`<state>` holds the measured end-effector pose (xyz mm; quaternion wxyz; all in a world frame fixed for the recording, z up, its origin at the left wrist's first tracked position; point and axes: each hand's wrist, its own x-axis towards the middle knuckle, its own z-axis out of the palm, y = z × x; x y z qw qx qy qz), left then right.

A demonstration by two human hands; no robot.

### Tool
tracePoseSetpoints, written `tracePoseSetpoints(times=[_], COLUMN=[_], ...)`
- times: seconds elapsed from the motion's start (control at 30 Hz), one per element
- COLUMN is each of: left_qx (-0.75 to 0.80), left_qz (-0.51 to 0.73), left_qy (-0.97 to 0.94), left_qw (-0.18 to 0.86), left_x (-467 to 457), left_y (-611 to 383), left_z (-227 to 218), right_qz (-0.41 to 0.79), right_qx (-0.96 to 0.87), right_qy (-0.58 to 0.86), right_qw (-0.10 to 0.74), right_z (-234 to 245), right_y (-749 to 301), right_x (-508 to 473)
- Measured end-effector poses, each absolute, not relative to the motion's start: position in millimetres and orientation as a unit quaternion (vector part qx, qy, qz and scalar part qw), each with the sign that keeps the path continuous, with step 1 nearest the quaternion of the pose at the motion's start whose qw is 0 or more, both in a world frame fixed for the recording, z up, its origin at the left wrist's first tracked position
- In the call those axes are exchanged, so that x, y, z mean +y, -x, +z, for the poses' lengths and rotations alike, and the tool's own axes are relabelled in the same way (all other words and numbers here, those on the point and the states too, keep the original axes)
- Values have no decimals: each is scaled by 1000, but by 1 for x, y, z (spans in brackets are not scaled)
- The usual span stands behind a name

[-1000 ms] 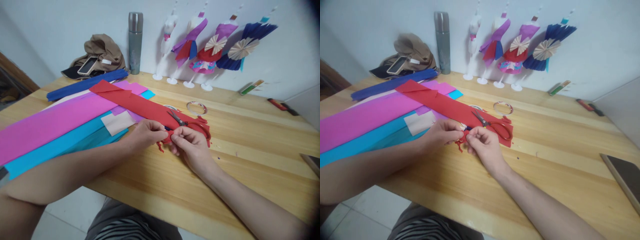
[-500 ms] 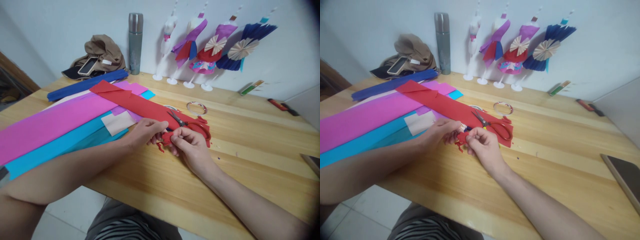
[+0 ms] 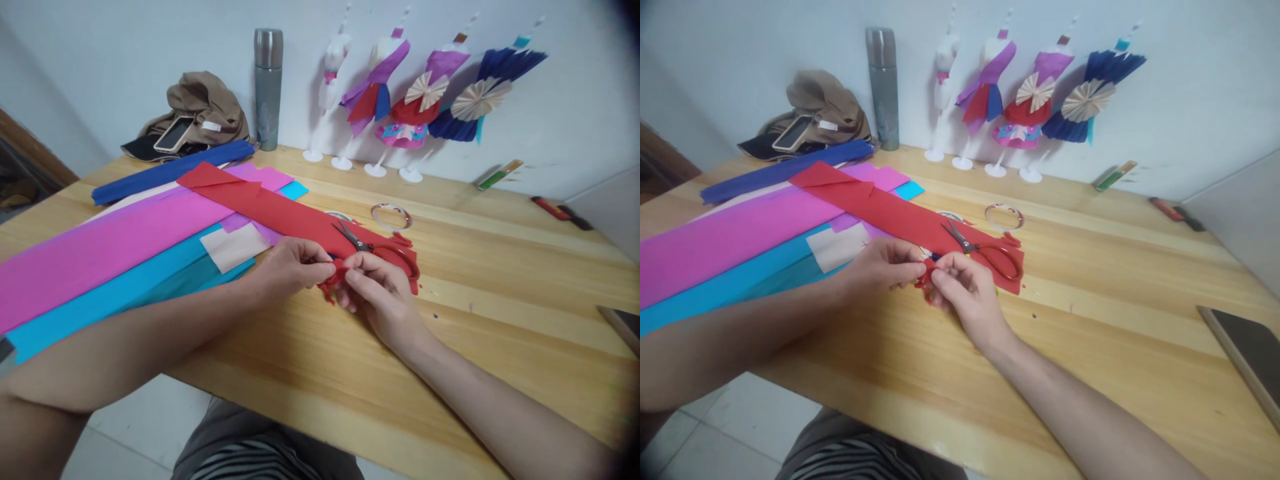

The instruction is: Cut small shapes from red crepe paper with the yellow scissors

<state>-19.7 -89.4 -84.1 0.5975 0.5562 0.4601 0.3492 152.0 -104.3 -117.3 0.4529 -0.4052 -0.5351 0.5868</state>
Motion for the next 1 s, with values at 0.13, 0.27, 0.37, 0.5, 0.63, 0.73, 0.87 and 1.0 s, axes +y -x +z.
tracePoseSetpoints(times=[0.13,0.27,0.37,0.5,0.63,0.73,0.87,1.0], left_qx=[475,476,476,457,446,442,432,442], left_qz=[352,351,355,368,373,371,368,378], left_qy=[-531,-519,-496,-468,-448,-425,-408,-407], left_qw=[607,617,633,661,679,698,715,705], left_x=[-89,-89,-90,-89,-89,-90,-92,-93], left_y=[21,21,20,19,19,19,20,21], left_z=[-85,-87,-89,-92,-94,-93,-92,-92], right_qz=[554,542,550,561,560,561,512,276], right_qx=[-560,-564,-548,-534,-533,-533,-565,-732], right_qy=[440,452,452,447,448,445,453,525], right_qw=[431,429,438,448,449,450,462,335], right_z=[-112,-111,-112,-112,-114,-116,-107,-90], right_y=[-150,-148,-148,-149,-149,-149,-158,-182], right_x=[-104,-105,-105,-105,-104,-104,-99,-81])
